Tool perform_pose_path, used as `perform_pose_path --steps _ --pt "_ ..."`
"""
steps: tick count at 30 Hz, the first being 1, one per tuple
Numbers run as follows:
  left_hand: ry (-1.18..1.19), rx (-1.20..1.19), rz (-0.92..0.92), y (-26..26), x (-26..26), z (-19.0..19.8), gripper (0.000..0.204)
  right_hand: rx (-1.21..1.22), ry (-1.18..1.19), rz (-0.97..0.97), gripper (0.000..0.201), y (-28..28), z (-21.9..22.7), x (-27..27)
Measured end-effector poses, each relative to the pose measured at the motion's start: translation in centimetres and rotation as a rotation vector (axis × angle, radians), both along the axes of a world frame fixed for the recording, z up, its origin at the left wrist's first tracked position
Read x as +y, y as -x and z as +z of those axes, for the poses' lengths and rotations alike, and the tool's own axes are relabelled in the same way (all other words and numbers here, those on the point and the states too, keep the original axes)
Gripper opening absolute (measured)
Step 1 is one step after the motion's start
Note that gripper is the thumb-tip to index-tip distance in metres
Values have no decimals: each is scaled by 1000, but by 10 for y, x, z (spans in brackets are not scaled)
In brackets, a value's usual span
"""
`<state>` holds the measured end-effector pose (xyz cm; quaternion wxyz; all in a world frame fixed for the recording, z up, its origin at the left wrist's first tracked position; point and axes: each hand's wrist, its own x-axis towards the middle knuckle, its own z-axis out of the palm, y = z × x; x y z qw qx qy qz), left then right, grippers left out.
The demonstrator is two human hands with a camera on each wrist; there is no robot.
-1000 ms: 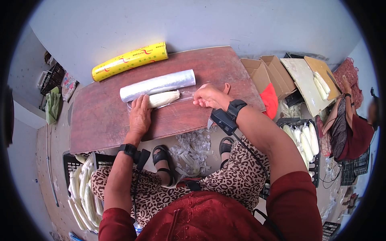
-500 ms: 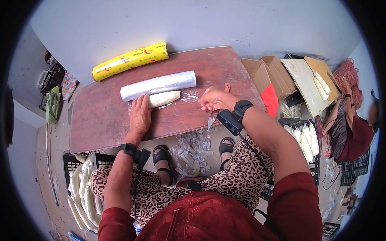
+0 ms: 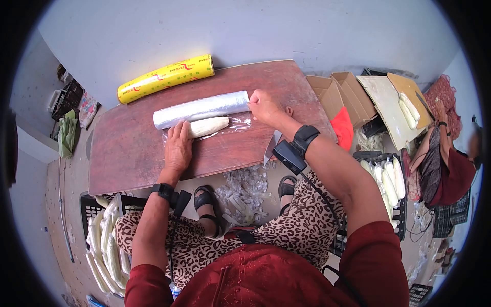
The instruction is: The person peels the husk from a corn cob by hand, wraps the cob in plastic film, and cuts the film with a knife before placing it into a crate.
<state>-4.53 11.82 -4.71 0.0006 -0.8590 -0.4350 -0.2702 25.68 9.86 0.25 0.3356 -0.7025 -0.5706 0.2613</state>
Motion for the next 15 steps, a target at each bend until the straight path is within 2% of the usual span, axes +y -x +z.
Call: perform_pose_path --steps 3,6,9,15 --pt "-2 -6 -4 0 1 -1 48 -162 -356 210 13 26 2 -2" --pt "-2 -16 -8 -1 0 -1 48 -332 -461 414 23 59 11 -12" --pt "31 -40 -23 0 0 0 51 -486 -543 505 31 85 6 -17" --pt "86 -44 -64 6 2 4 58 -682 -372 621 51 97 -12 -5"
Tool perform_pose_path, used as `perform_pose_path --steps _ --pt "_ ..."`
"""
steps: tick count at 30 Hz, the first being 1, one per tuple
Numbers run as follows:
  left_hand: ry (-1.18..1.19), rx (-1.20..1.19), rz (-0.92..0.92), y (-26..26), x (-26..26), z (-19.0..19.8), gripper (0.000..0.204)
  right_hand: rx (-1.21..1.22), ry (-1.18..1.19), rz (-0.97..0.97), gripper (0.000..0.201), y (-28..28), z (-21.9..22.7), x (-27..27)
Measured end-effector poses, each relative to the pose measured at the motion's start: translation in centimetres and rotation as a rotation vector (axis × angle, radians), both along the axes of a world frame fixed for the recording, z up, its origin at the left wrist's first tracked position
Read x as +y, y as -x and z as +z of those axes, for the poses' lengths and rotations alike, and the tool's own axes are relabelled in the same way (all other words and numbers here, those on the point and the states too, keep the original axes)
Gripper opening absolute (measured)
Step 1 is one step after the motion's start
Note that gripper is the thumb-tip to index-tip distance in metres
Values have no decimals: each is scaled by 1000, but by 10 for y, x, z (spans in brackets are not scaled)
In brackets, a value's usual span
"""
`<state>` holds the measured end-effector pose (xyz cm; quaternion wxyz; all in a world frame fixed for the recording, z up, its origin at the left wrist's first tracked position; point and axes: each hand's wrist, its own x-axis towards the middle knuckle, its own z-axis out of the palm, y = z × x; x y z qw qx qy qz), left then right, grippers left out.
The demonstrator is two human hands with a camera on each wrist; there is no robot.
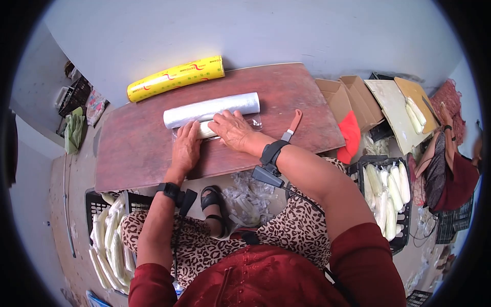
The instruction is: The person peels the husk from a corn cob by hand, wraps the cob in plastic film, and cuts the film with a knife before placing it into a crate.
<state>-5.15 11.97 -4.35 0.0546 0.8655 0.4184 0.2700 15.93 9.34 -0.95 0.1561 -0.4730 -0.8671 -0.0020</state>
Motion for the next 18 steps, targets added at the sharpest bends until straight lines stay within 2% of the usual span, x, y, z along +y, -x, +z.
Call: perform_pose_path --steps 4,7,10,11,14,18 --pt "39 -40 96 14 -7 13 58 -33 13 -23 59 3 -2 2" --pt "1 -112 234 33 -3 15 49 -37 20 -19 61 2 -5 3" --pt "249 -112 451 49 -6 28 37 -6 39 -25 59 4 -5 3" --pt "250 -102 482 53 -3 24 30 -4 33 -26 59 5 -5 3" --pt "311 -1 406 57 -13 24 31 -4 1 -28 53 8 -7 3" --pt "238 128 248 55 -23 24 25 -16 -28 -41 48 13 -10 3"
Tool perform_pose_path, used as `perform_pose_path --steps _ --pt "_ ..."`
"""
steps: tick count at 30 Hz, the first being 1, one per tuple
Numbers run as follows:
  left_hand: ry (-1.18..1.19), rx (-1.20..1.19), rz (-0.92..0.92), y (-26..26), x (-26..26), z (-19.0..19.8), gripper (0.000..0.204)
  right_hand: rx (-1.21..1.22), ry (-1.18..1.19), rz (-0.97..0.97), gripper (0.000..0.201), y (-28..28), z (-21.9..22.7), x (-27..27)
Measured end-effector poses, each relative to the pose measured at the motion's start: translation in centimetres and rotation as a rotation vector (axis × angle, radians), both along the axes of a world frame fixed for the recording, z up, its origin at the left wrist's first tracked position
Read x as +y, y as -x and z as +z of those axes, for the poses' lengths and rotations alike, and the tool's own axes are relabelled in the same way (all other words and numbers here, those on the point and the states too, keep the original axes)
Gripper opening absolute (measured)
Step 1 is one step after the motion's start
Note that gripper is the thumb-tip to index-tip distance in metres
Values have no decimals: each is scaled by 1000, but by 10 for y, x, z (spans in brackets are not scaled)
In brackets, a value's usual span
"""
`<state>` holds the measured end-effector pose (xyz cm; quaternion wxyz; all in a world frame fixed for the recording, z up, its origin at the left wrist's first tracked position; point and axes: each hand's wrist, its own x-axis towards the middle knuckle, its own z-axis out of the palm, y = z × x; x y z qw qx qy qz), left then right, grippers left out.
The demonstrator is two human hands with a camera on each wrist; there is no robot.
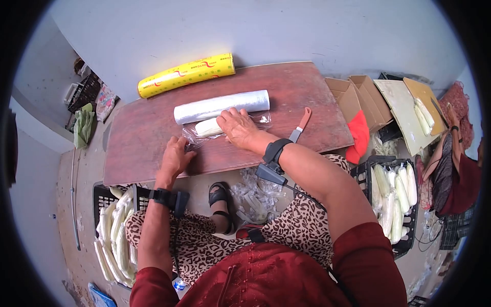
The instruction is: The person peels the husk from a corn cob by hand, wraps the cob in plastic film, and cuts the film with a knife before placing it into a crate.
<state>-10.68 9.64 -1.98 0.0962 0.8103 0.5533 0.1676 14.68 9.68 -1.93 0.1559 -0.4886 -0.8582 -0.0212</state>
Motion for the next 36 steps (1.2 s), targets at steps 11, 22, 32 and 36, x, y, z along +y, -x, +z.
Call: perform_pose_path --steps 11,22,32,36 --pt "-112 -27 35 0 13 -4 6 20 -3 -2 56 2 0 0" --pt "-325 -28 2 -15 24 15 4 -9 -42 -52 46 10 -4 11" --pt "-277 121 -3 -5 25 16 7 18 -124 19 24 7 -13 23" --pt "-114 212 -28 2 24 25 14 22 -108 42 27 8 -13 18"
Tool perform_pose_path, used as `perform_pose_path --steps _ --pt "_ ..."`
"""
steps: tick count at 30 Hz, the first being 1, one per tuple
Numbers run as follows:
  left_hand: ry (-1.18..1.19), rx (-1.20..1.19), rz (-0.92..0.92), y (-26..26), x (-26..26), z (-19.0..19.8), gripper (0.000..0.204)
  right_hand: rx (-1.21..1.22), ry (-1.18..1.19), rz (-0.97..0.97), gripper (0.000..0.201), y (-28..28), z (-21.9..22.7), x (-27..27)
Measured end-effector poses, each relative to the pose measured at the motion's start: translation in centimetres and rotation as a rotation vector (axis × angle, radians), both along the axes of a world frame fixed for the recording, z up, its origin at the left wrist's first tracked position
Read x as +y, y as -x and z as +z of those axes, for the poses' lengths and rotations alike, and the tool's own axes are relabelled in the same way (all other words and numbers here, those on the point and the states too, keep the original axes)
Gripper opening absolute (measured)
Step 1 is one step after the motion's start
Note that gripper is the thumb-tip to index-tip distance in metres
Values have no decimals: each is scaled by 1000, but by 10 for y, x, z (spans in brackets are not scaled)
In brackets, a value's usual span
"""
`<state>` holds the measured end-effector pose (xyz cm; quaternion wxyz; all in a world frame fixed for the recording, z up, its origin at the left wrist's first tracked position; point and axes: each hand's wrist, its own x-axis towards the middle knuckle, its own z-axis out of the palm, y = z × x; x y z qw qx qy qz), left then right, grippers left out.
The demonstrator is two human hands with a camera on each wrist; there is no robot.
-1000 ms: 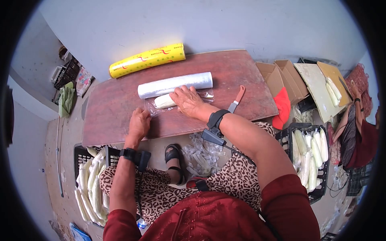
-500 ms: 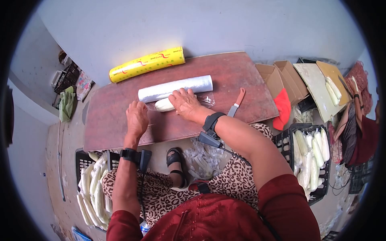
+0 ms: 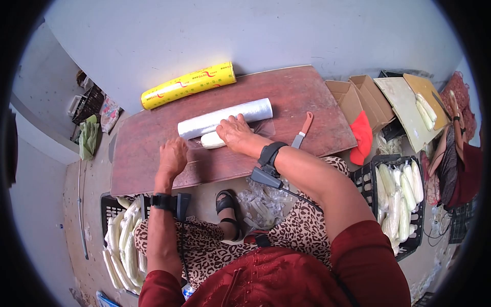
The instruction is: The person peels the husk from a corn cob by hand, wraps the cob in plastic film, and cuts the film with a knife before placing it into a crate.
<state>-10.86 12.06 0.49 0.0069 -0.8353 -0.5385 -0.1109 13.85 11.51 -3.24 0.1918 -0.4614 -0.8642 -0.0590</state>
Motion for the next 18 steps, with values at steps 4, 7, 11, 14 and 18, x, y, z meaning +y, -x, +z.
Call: perform_pose_path --steps 4,7,11,14,18 --pt "277 148 30 2 -6 19 20 -13 34 27 30 2 1 -17" --pt "385 171 33 8 -8 15 23 6 52 41 31 3 4 -28" --pt "461 150 30 17 -6 4 27 -5 65 34 29 4 5 -33" --pt "520 146 18 22 -4 1 28 -11 82 31 29 4 5 -34" --pt "350 130 98 24 -3 8 22 -8 103 38 28 3 7 -35"
